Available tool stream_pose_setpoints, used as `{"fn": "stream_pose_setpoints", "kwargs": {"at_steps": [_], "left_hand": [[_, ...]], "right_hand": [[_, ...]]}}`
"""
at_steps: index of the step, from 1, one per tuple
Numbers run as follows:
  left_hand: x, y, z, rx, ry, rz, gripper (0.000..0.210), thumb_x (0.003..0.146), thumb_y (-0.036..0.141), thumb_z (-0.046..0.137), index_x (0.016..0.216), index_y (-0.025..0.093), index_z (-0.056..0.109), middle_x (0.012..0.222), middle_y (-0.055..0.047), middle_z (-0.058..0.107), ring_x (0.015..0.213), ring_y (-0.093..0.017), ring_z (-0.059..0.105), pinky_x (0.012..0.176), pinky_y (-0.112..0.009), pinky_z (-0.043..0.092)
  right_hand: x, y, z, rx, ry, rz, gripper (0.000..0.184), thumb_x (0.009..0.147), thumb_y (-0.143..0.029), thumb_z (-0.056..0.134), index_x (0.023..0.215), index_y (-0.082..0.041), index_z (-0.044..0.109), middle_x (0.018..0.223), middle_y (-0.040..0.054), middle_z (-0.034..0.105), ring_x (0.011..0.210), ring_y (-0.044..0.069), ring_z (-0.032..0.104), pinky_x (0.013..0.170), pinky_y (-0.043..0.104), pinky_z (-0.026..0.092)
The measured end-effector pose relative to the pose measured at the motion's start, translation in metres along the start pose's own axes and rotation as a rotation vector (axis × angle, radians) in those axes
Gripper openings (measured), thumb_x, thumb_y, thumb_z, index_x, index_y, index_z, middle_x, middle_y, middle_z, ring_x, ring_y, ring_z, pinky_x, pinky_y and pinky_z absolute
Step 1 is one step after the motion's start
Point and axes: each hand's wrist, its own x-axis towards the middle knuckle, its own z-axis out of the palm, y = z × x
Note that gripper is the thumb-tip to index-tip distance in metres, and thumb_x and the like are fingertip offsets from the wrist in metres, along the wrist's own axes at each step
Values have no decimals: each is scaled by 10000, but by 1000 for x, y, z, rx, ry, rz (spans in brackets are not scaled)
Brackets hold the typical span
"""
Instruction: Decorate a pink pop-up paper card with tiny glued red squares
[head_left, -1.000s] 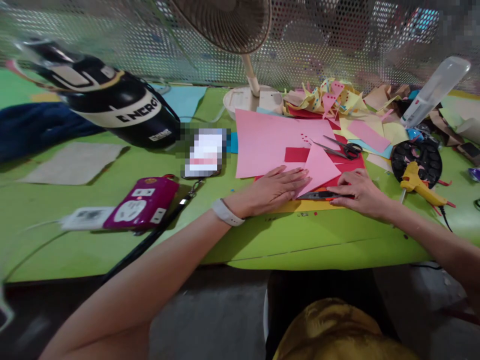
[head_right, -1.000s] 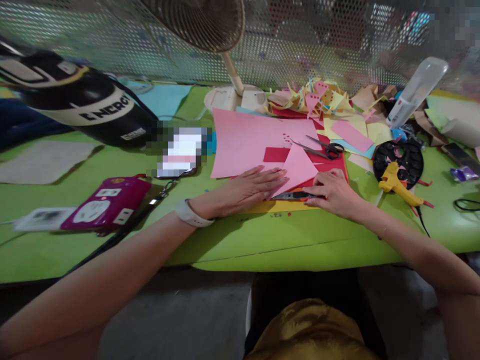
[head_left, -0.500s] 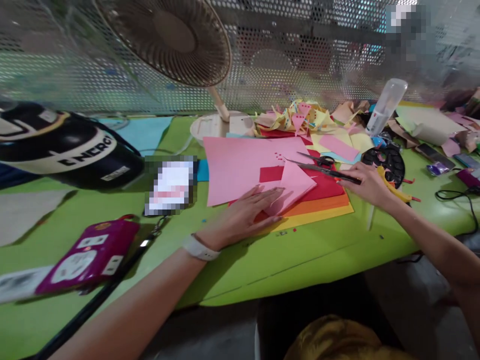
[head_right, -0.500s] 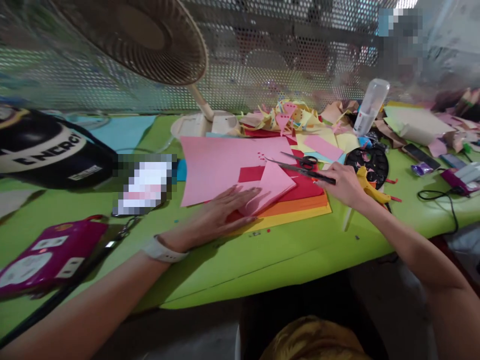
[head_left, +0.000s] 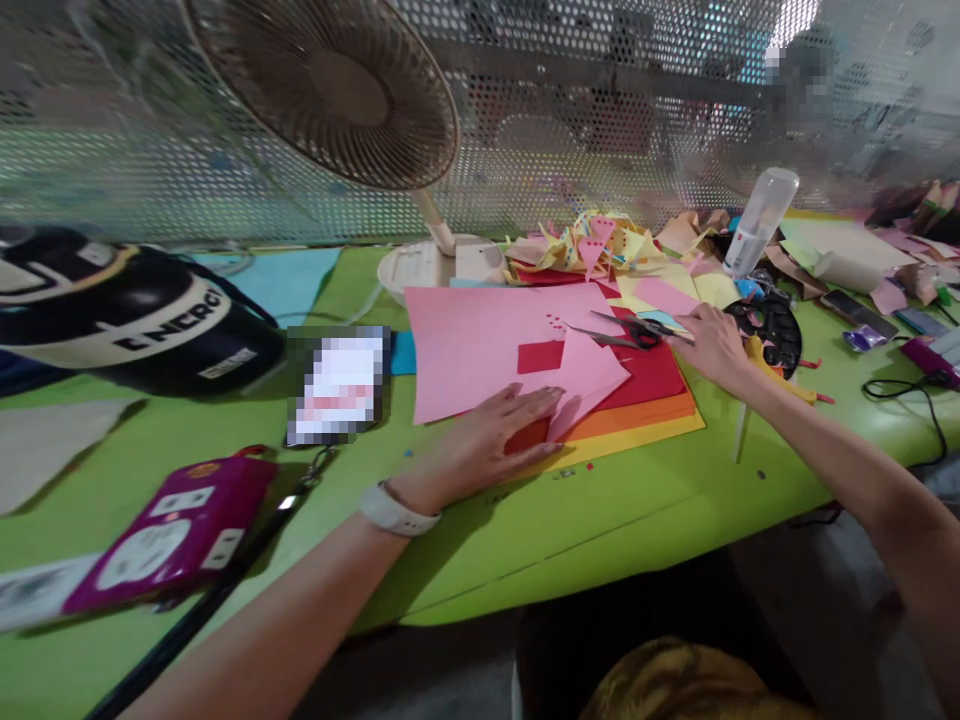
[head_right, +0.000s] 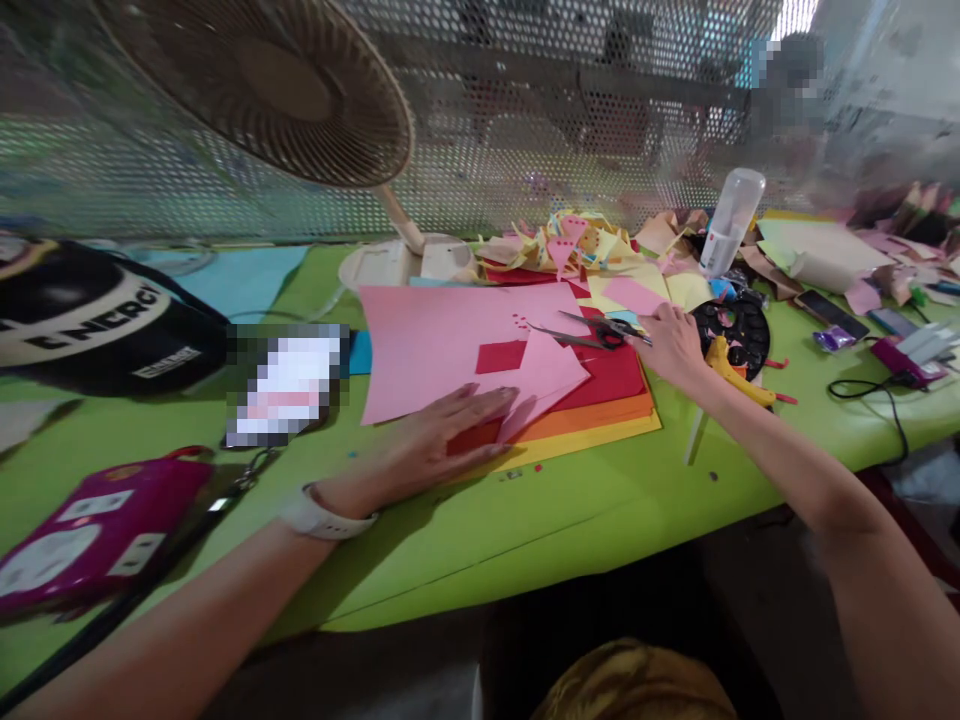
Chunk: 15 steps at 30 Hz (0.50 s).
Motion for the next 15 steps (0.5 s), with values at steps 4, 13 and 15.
{"fn": "stream_pose_setpoints", "kwargs": {"at_steps": [4, 13, 15], "left_hand": [[2, 4, 1, 4, 45, 34, 578, 965, 544, 428, 1429, 203, 479, 1464, -121, 521, 1347, -282, 489, 1185, -510, 282], [-1, 6, -1, 7, 0, 3, 618, 960, 558, 442, 1501, 267, 369, 1531, -67, 439, 1404, -293, 411, 1159, -483, 336], [-2, 6, 0, 5, 33, -3, 641, 953, 558, 456, 1513, 266, 343, 1543, -72, 420, 1402, -293, 413, 1148, -476, 359]], "right_hand": [[4, -45, 6, 108, -49, -103, 370, 919, -516, 552, 863, -196, 730, 905, 90, 665, 923, 246, 610, 810, 369, 430], [18, -79, 17, 354, -180, -60, 250, 896, -399, 620, 785, -186, 690, 812, 28, 691, 727, 150, 586, 675, 268, 387], [20, -74, 13, 452, -126, -94, 238, 918, -372, 582, 833, -195, 717, 847, 29, 688, 752, 147, 588, 686, 259, 391]]}}
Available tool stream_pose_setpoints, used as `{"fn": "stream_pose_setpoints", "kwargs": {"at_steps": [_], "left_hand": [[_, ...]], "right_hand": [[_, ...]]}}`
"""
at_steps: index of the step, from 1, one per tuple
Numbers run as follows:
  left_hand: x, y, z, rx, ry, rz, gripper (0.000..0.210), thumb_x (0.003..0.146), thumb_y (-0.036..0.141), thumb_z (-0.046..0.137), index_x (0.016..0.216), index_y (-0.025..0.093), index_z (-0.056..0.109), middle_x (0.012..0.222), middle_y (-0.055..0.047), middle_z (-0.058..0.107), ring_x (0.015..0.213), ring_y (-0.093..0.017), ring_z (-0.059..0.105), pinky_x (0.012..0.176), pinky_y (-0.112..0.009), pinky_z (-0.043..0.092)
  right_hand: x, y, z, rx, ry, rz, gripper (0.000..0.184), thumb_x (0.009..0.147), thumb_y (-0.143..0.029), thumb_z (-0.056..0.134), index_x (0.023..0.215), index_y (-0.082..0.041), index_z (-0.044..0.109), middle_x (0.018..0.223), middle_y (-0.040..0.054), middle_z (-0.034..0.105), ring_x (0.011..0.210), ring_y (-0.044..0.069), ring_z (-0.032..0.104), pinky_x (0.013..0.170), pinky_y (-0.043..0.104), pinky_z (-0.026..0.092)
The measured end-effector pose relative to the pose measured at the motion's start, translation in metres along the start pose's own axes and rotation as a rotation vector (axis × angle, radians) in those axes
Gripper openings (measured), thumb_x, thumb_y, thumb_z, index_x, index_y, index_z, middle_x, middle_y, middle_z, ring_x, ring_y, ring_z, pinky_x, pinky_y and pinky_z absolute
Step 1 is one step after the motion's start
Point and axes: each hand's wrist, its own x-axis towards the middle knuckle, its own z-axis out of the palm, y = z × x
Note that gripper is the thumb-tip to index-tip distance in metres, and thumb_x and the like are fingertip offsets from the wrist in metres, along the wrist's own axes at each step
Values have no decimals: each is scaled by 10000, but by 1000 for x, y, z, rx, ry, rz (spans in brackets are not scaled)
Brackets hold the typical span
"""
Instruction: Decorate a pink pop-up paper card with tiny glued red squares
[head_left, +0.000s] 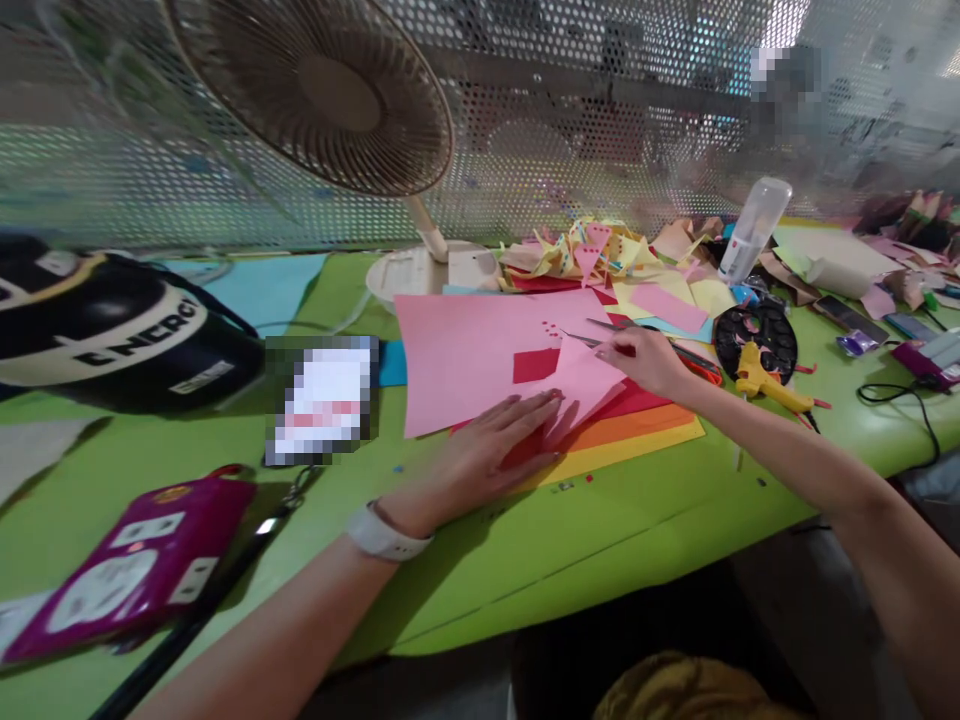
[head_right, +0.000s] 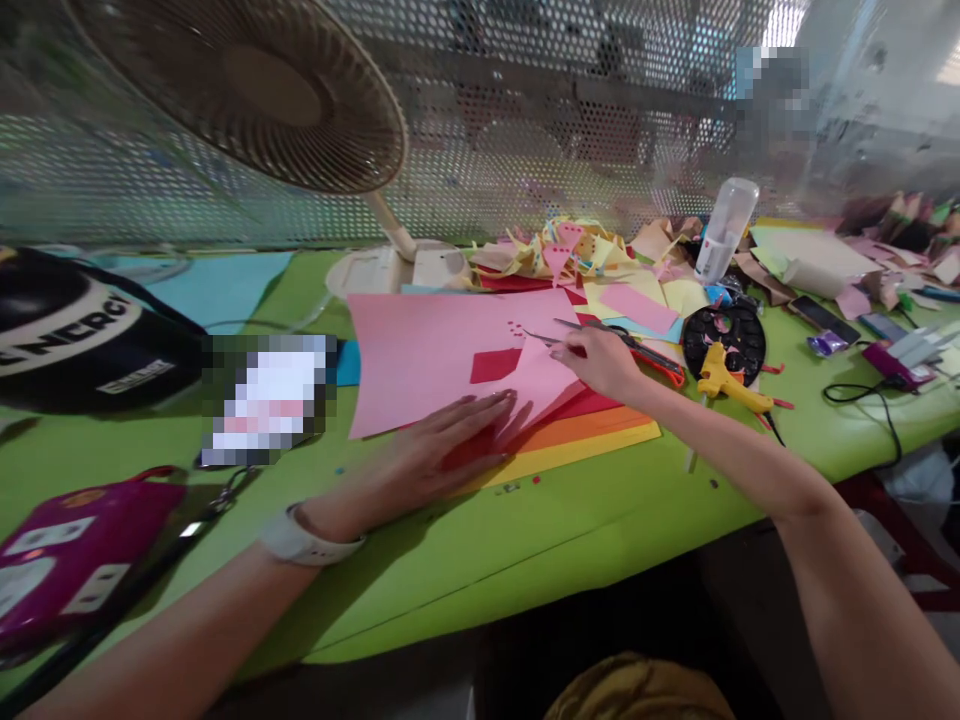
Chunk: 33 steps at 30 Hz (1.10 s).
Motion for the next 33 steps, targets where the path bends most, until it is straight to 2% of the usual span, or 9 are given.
{"fn": "stream_pose_setpoints", "kwargs": {"at_steps": [3, 8, 10, 13, 17, 20, 23, 28, 33], "left_hand": [[0, 0, 1, -11, 36, 8, 661, 950, 545, 466, 1523, 250, 320, 1545, -92, 417, 1392, -295, 427, 1144, -483, 371], [0, 0, 1, -7, 18, 31, 572, 968, 507, 440, 1458, 212, 441, 1494, -111, 487, 1357, -300, 476, 1140, -490, 379], [0, 0, 0, -4, 20, 36, 529, 981, 486, 416, 1439, 225, 468, 1473, -99, 513, 1345, -291, 492, 1133, -496, 387], [-1, -2, 1, -10, 38, 43, 495, 989, 457, 411, 1428, 241, 483, 1463, -82, 526, 1341, -282, 499, 1122, -488, 404], [-1, -3, 2, -15, 55, 46, 469, 989, 444, 421, 1388, 226, 534, 1442, -87, 550, 1320, -279, 522, 1102, -467, 435], [0, -1, 0, -32, 85, 55, 474, 979, 459, 437, 1373, 221, 549, 1418, -97, 574, 1298, -277, 544, 1103, -473, 437], [0, 5, -5, -97, 213, 0, 498, 956, 478, 485, 1383, 226, 536, 1415, -107, 575, 1296, -280, 545, 1118, -488, 421], [1, 13, -12, -511, 486, -279, 562, 911, 521, 556, 1362, 186, 544, 1397, -149, 581, 1245, -296, 583, 1031, -489, 506], [7, 14, -23, -998, 379, -370, 571, 789, 654, 634, 1065, 158, 701, 1108, -147, 742, 1050, -320, 695, 898, -482, 586]], "right_hand": [[12, 14, -18, 4, 93, 31, 298, 917, -416, 564, 808, -189, 721, 794, 25, 651, 729, 153, 574, 667, 259, 385], [43, 62, -57, -164, 243, 341, 307, 915, -343, 526, 712, -153, 657, 673, 58, 609, 690, 201, 563, 636, 299, 378], [43, 71, -62, -210, 304, 390, 215, 882, -313, 563, 868, -130, 674, 852, 131, 663, 833, 266, 588, 709, 343, 406], [28, 57, -52, -309, 407, 273, 352, 855, -356, 615, 1134, -141, 622, 1219, 195, 599, 1107, 326, 526, 860, 405, 404], [4, 13, -19, -151, 46, 186, 418, 913, -562, 498, 761, -203, 648, 797, 83, 672, 759, 219, 602, 699, 325, 415], [-2, -5, -2, 62, -145, 169, 397, 875, -499, 595, 614, -200, 585, 635, 35, 613, 644, 176, 566, 636, 298, 388], [0, -3, -2, 216, -152, 96, 257, 872, -369, 618, 691, -187, 598, 676, 3, 603, 641, 138, 547, 628, 271, 400], [0, 5, -23, 556, -148, 24, 325, 825, -498, 637, 751, -183, 615, 671, -14, 549, 618, 122, 510, 600, 276, 417], [5, -13, -46, 598, -208, -128, 300, 799, -482, 659, 783, -183, 667, 684, -9, 574, 615, 121, 492, 584, 277, 405]]}}
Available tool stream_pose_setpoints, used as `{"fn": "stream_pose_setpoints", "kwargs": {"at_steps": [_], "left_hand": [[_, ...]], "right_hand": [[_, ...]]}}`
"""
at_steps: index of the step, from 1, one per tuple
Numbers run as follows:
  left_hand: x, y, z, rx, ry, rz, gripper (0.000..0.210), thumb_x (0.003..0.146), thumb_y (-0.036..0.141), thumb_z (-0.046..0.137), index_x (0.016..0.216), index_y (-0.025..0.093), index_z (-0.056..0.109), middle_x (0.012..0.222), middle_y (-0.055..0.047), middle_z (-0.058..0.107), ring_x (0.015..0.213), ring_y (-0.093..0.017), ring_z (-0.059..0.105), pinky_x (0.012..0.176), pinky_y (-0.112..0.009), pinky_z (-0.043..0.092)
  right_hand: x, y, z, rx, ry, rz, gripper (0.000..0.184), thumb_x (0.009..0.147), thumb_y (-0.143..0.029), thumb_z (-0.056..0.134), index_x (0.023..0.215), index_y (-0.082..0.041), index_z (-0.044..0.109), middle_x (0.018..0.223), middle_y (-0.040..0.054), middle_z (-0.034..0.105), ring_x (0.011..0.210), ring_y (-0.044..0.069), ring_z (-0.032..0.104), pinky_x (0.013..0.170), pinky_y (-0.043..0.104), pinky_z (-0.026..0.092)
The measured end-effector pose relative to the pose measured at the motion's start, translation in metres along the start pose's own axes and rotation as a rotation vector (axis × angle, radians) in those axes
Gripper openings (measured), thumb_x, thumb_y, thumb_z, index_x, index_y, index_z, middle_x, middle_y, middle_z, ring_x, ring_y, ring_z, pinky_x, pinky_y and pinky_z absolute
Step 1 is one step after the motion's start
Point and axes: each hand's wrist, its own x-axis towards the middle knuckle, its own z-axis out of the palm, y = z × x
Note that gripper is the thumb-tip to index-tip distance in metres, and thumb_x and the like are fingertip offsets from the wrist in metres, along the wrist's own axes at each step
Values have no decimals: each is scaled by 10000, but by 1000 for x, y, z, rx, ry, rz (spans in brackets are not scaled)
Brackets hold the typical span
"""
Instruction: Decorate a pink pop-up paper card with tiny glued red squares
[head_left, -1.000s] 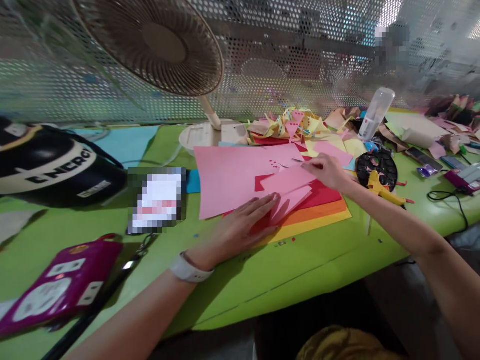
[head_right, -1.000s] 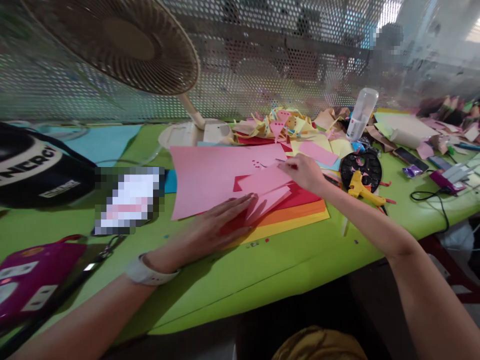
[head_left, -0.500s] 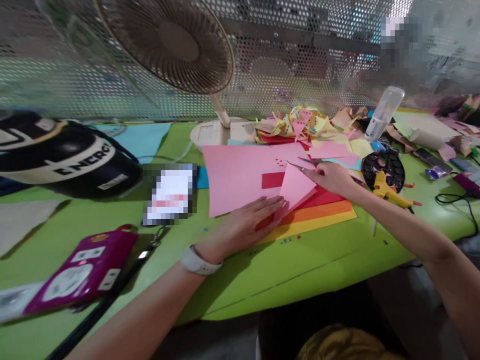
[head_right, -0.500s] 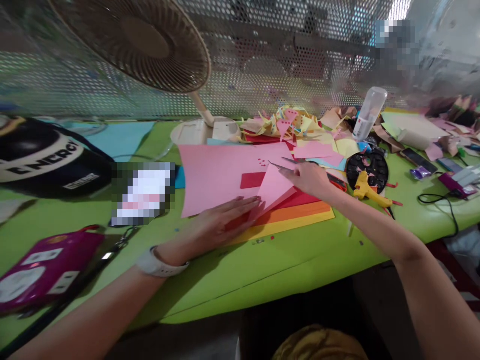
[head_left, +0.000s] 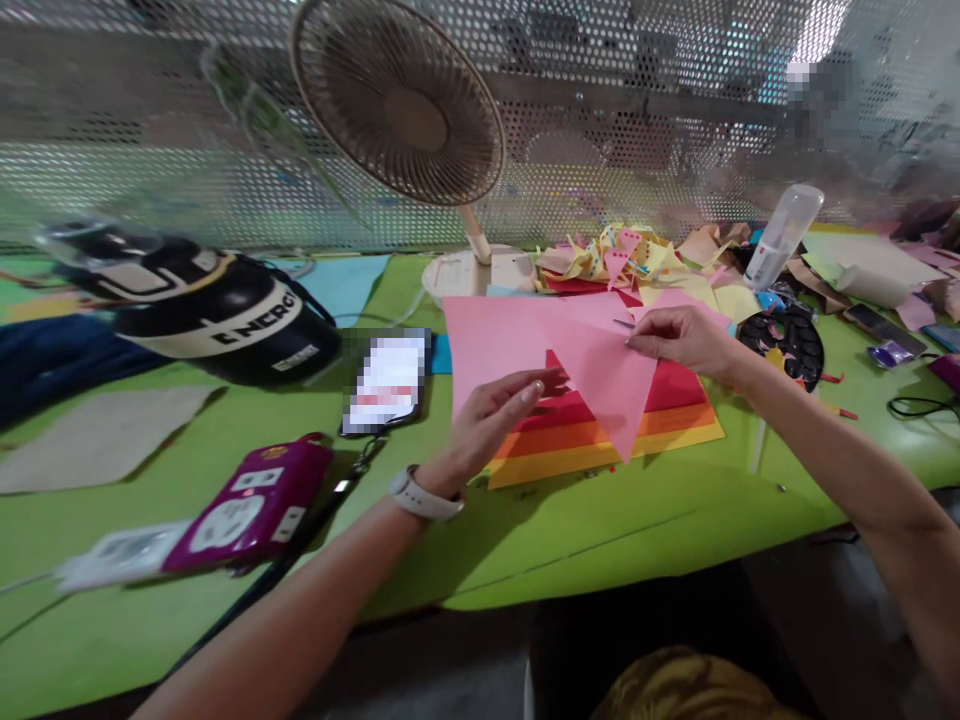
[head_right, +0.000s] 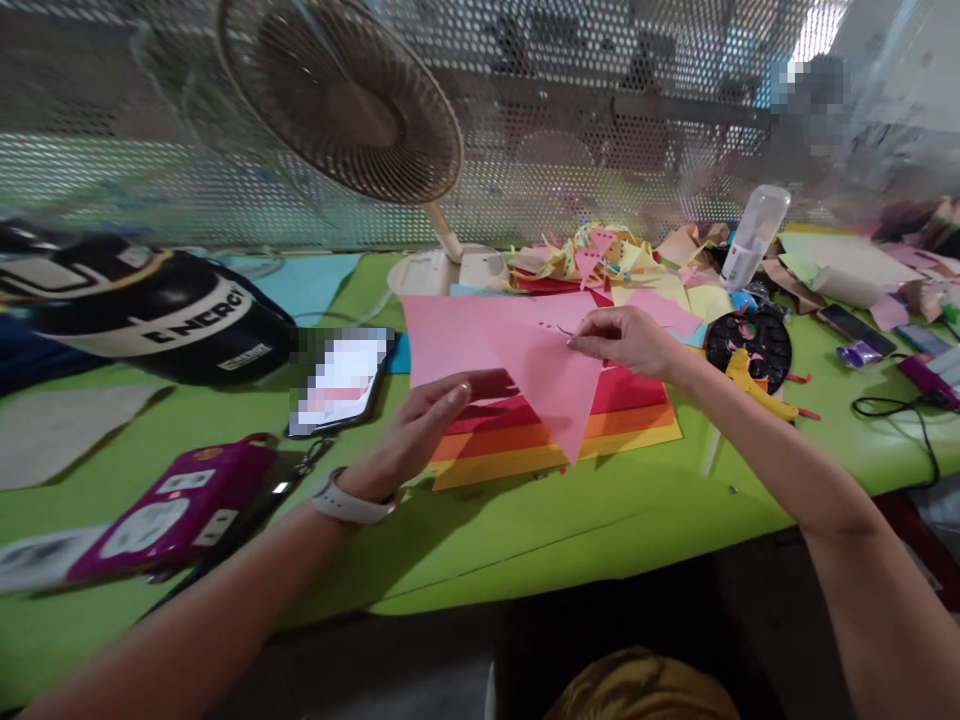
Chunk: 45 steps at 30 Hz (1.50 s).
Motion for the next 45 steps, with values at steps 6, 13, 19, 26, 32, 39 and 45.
{"fn": "stream_pose_setpoints", "kwargs": {"at_steps": [6, 13, 19, 26, 32, 39, 45], "left_hand": [[5, 19, 11, -158, -8, -286, 390, 696, 544, 775, 727, 161, 707, 717, -89, 752, 754, -274, 750, 658, -375, 625], [9, 17, 53, -534, 208, -396, 140, 812, 291, 713, 817, 155, 684, 787, -58, 764, 780, -172, 745, 704, -243, 596], [-5, 5, 54, -408, 192, -493, 217, 853, 365, 656, 804, 157, 689, 690, -69, 740, 615, -160, 709, 538, -225, 557], [-9, -3, 27, 731, 19, 514, 214, 891, 398, 639, 933, 206, 723, 948, -83, 758, 862, -211, 705, 787, -348, 569], [18, -20, 42, 1185, -260, 760, 270, 1007, 252, 442, 1140, 185, 667, 1062, -82, 736, 923, -208, 686, 807, -343, 558], [25, -25, 39, 1048, -182, 753, 342, 1007, 394, 445, 1091, 171, 690, 964, -86, 738, 870, -207, 678, 727, -312, 550], [32, -24, 43, 1103, -195, 760, 379, 1036, 348, 371, 970, 187, 708, 862, -58, 724, 768, -169, 646, 687, -292, 524]], "right_hand": [[0, -29, 6, -442, 57, -191, 260, 923, -381, 560, 939, -173, 716, 879, 67, 662, 841, 200, 591, 770, 346, 452], [-59, -21, 47, -1277, 246, -594, 291, 971, -369, 527, 1164, -186, 647, 1160, 95, 664, 1028, 239, 536, 879, 383, 390], [-72, 10, 35, -1383, 213, -699, 262, 990, -112, 433, 999, -201, 680, 947, 26, 697, 862, 177, 544, 781, 336, 360], [-73, 35, 31, -1216, 46, -577, 290, 993, -106, 410, 976, -189, 688, 922, 52, 687, 814, 181, 547, 766, 343, 361], [-75, 48, 29, -1101, 17, -451, 286, 961, -80, 433, 994, -174, 701, 957, 74, 705, 811, 190, 577, 722, 333, 413], [-73, 46, 26, -947, 46, -348, 374, 952, -47, 381, 1021, -201, 715, 971, 62, 724, 855, 178, 622, 707, 301, 455], [-73, 45, 27, -846, 29, -248, 290, 972, -133, 452, 973, -205, 733, 977, 63, 724, 875, 189, 622, 719, 307, 453]]}}
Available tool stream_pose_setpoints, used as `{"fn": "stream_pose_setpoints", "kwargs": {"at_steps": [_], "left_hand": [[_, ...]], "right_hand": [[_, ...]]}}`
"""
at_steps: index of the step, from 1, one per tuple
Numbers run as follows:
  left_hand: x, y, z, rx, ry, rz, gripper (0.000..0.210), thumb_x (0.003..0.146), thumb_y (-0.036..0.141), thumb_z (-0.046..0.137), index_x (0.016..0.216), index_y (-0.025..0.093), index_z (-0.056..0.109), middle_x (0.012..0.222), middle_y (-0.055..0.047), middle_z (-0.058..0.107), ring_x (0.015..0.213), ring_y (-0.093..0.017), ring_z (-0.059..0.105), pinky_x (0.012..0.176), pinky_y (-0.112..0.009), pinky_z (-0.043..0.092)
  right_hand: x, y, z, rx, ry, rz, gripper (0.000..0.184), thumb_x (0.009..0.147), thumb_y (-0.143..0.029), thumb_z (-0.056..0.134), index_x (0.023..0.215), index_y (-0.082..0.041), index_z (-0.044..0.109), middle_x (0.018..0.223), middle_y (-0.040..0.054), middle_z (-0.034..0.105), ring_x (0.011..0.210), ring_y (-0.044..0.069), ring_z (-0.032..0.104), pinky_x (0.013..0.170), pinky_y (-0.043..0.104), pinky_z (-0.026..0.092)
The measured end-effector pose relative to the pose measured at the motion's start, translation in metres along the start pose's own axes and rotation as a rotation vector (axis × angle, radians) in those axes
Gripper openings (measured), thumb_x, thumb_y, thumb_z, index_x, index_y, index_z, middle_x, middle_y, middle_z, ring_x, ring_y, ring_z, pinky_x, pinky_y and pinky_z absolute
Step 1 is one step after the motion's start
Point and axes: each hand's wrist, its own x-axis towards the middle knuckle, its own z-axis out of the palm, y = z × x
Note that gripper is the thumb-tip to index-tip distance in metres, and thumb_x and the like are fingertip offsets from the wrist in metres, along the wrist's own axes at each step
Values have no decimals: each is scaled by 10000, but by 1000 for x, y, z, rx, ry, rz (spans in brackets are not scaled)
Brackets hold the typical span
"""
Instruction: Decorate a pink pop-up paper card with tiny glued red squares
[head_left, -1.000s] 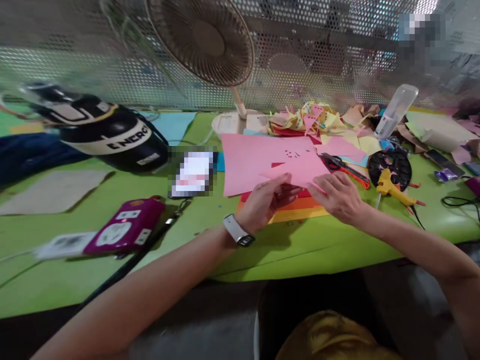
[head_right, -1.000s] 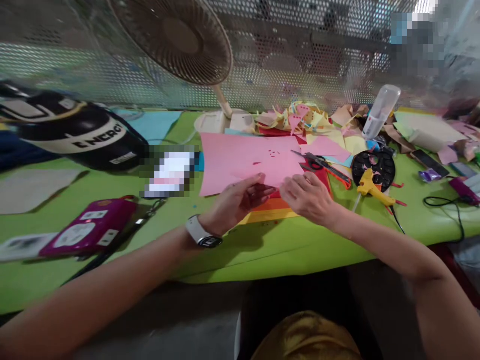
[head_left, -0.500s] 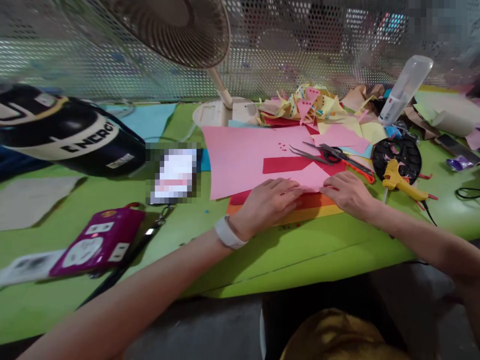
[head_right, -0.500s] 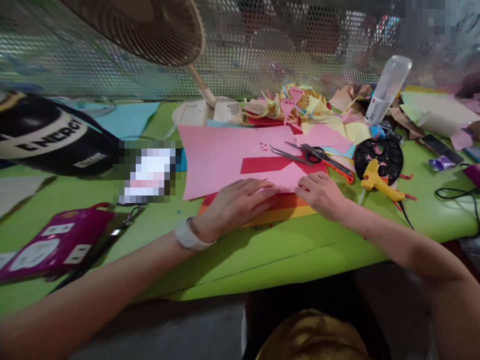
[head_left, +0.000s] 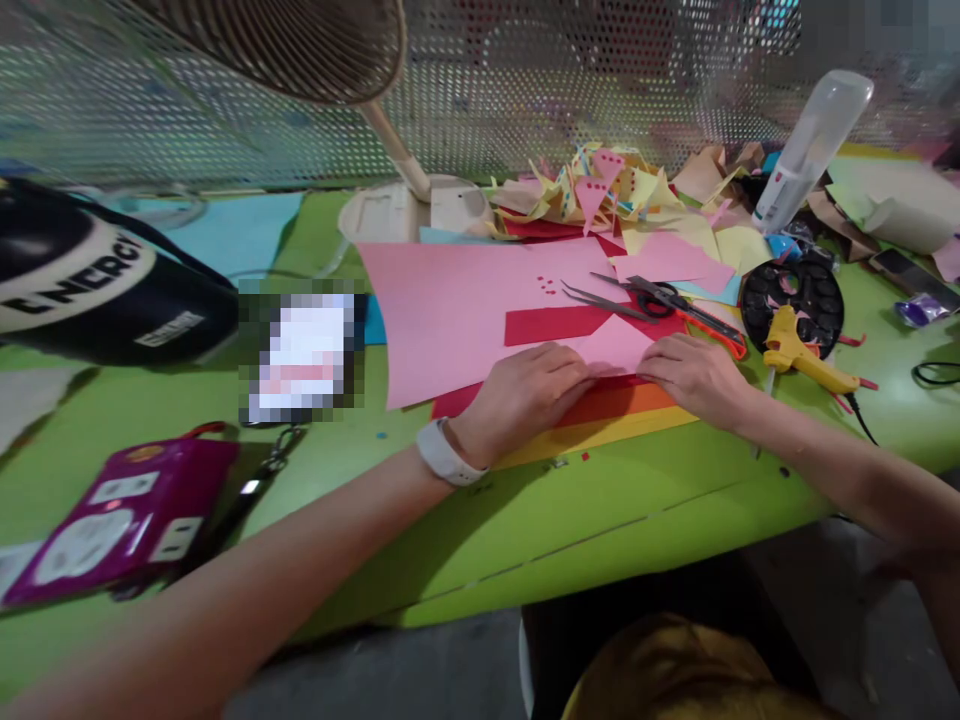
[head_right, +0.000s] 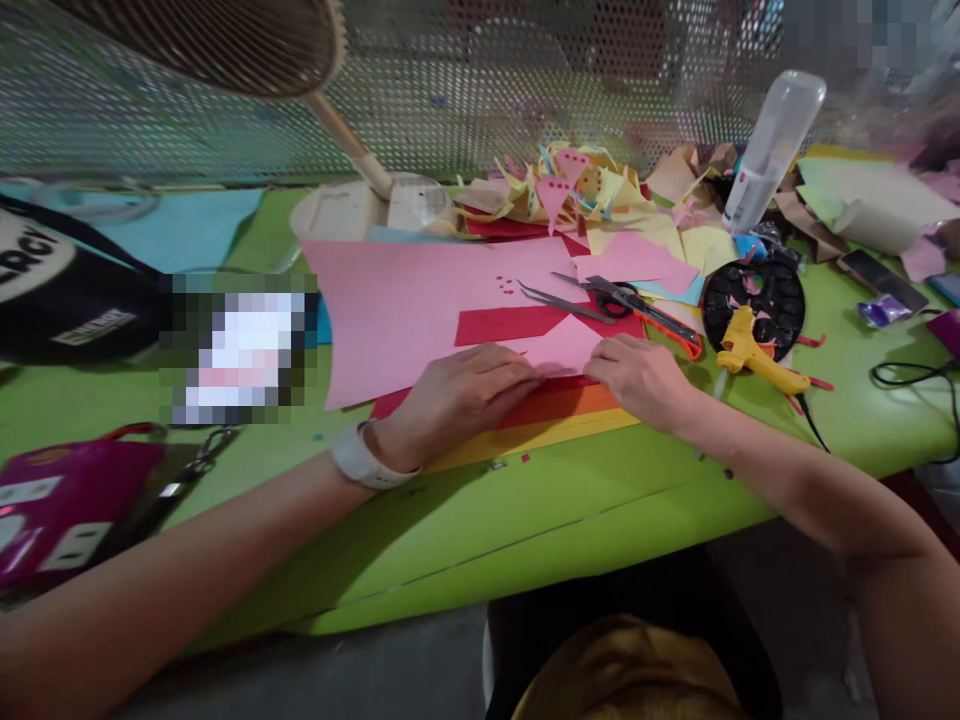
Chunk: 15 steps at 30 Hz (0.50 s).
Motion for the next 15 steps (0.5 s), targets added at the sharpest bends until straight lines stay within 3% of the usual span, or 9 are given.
{"fn": "stream_pose_setpoints", "kwargs": {"at_steps": [4, 8, 15], "left_hand": [[3, 1, 3, -191, 25, -136, 350, 1018, 389, 417, 1024, 197, 710, 862, -64, 708, 810, -188, 649, 711, -311, 520], [4, -1, 3, -421, 16, -295, 360, 968, 479, 497, 1003, 203, 727, 882, -64, 692, 796, -185, 647, 701, -304, 516], [-1, -12, -10, -430, -91, -431, 431, 903, 603, 525, 878, 230, 739, 855, -44, 698, 779, -188, 653, 711, -306, 516]], "right_hand": [[7, -1, 1, 121, -21, 122, 172, 945, -272, 576, 903, -200, 727, 927, 64, 687, 906, 208, 598, 800, 337, 434], [15, -1, 1, 161, -62, 244, 113, 911, -256, 622, 875, -199, 713, 918, 62, 652, 917, 217, 584, 816, 355, 401], [14, 6, -5, 252, -93, 319, 94, 886, -259, 652, 821, -200, 688, 869, 47, 635, 926, 219, 585, 836, 361, 402]]}}
